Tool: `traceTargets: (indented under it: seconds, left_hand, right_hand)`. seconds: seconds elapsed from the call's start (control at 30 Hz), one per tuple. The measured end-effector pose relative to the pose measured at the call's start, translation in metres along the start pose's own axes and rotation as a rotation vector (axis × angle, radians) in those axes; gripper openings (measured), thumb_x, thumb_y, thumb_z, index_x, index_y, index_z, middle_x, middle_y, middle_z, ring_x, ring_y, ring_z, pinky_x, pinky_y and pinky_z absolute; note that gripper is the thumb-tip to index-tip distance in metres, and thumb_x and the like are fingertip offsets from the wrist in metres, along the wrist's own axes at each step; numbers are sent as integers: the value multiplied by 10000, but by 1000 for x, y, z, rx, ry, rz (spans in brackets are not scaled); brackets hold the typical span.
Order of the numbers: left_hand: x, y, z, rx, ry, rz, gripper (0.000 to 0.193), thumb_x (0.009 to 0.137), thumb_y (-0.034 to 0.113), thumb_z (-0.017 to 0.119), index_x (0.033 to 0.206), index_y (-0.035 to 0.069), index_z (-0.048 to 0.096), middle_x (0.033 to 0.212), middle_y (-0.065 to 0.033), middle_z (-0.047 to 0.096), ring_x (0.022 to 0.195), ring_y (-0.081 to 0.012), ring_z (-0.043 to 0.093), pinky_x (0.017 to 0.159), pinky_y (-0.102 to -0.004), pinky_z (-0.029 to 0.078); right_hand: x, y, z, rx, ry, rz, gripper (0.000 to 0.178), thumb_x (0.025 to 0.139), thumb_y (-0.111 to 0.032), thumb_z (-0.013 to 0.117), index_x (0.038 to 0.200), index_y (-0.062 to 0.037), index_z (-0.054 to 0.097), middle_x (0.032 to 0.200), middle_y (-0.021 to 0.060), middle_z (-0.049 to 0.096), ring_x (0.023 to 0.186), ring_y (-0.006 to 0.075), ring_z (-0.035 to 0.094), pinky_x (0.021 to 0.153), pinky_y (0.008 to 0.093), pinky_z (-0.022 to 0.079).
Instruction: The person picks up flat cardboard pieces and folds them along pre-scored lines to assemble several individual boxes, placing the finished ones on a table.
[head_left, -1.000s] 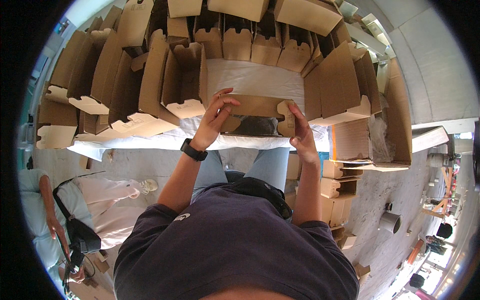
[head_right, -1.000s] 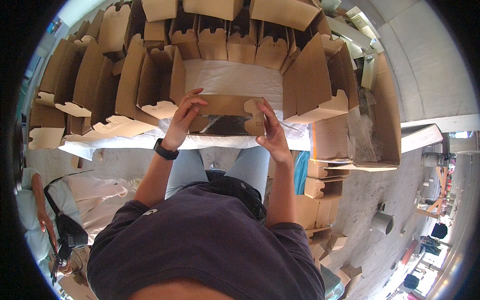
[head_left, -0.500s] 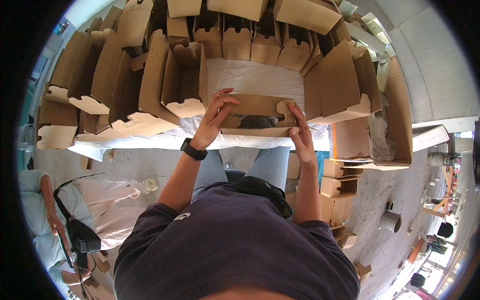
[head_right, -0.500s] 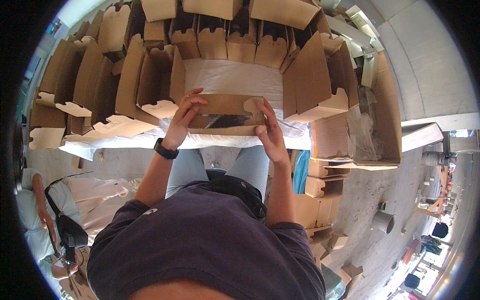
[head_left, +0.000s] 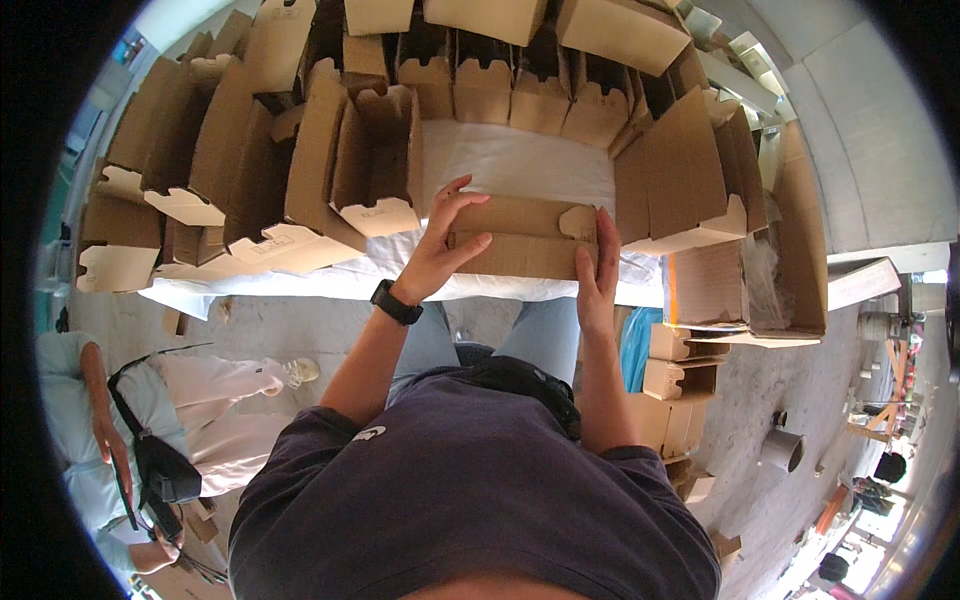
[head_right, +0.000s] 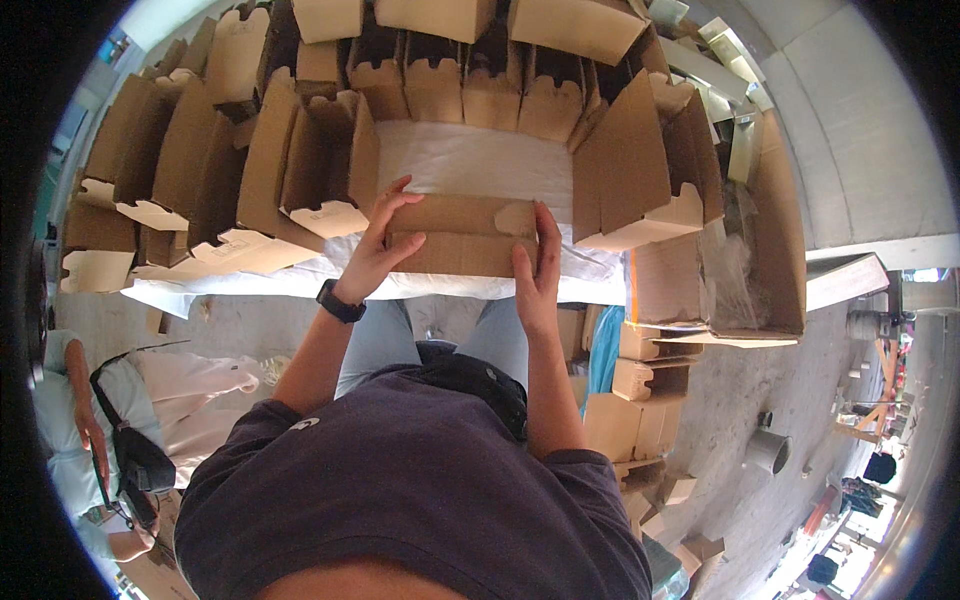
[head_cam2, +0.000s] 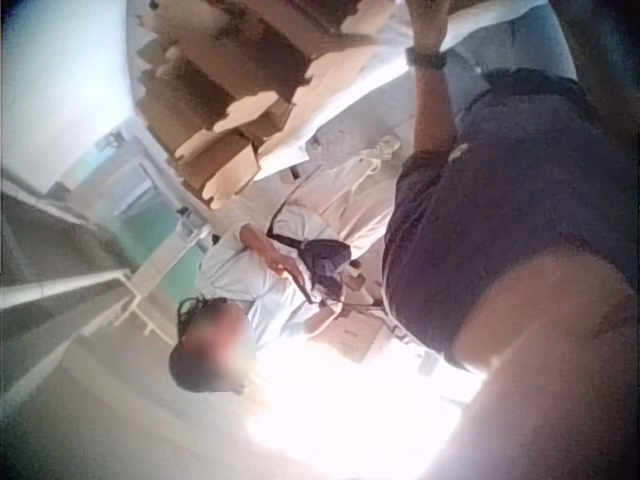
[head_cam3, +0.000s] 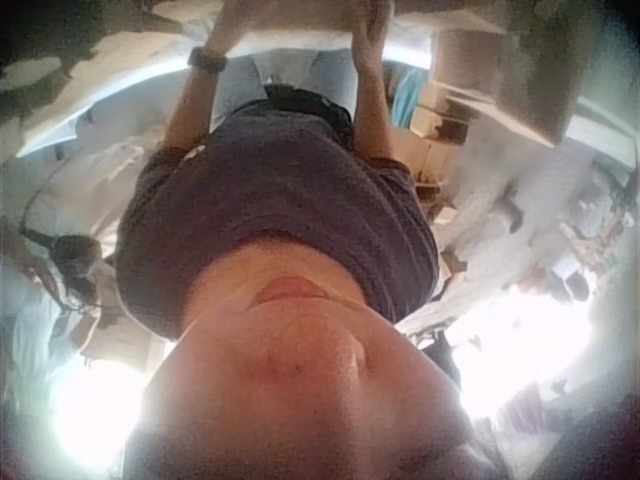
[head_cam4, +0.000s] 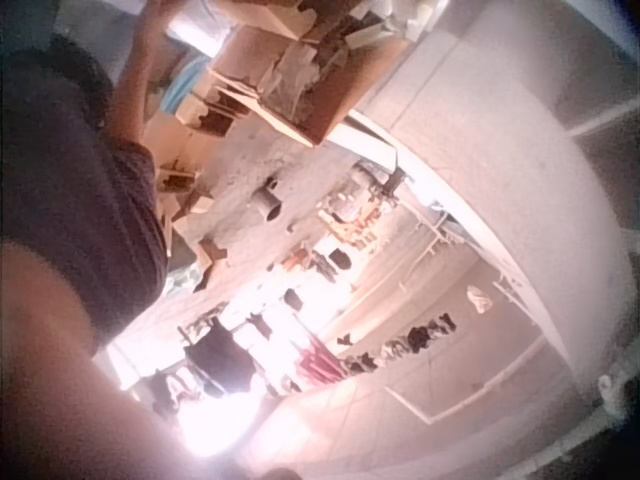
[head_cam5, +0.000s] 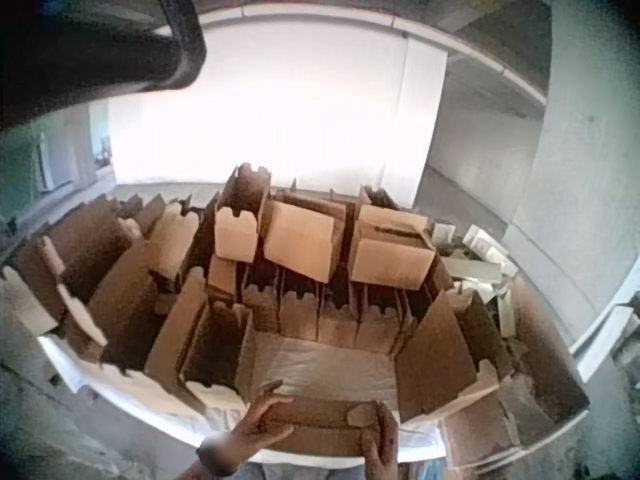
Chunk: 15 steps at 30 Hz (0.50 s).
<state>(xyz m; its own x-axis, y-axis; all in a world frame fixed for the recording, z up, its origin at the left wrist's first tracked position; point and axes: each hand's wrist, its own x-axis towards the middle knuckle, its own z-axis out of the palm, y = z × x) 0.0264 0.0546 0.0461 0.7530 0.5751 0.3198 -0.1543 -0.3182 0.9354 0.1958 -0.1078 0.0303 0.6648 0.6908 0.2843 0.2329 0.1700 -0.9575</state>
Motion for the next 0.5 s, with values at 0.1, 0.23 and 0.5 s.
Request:
traceTargets:
  seconds: [0.1, 0.23, 0.5]
  left_hand:
    - [2, 0, -1, 66, -3, 12, 452, 825, 144, 652, 1241, 112, 477, 1383, -134, 316, 1344, -275, 247, 1087, -380, 209]
    - [2, -1, 1, 62, 10, -2, 442, 822, 123, 642, 1233, 107, 479, 1371, -137, 324, 1331, -278, 262, 1086, -374, 203]
    - [1, 1, 1, 98, -2, -12, 454, 820, 102, 626, 1243, 108, 461, 1367, -137, 323, 1325, -283, 265, 1091, -377, 197]
  right_hand:
    - [3, -5, -1, -45, -30, -2, 549, 880, -37, 482, 1402, -22, 311, 1450, 129, 326, 1348, 223, 284, 1115, 335, 182]
    - [3, -15, 0, -59, -48, 42, 558, 876, -25, 473, 1408, -15, 305, 1450, 131, 327, 1341, 228, 299, 1110, 332, 197]
    - [5, -8, -4, -93, -60, 4, 538, 869, -5, 481, 1386, -3, 330, 1414, 148, 369, 1328, 230, 318, 1103, 331, 214]
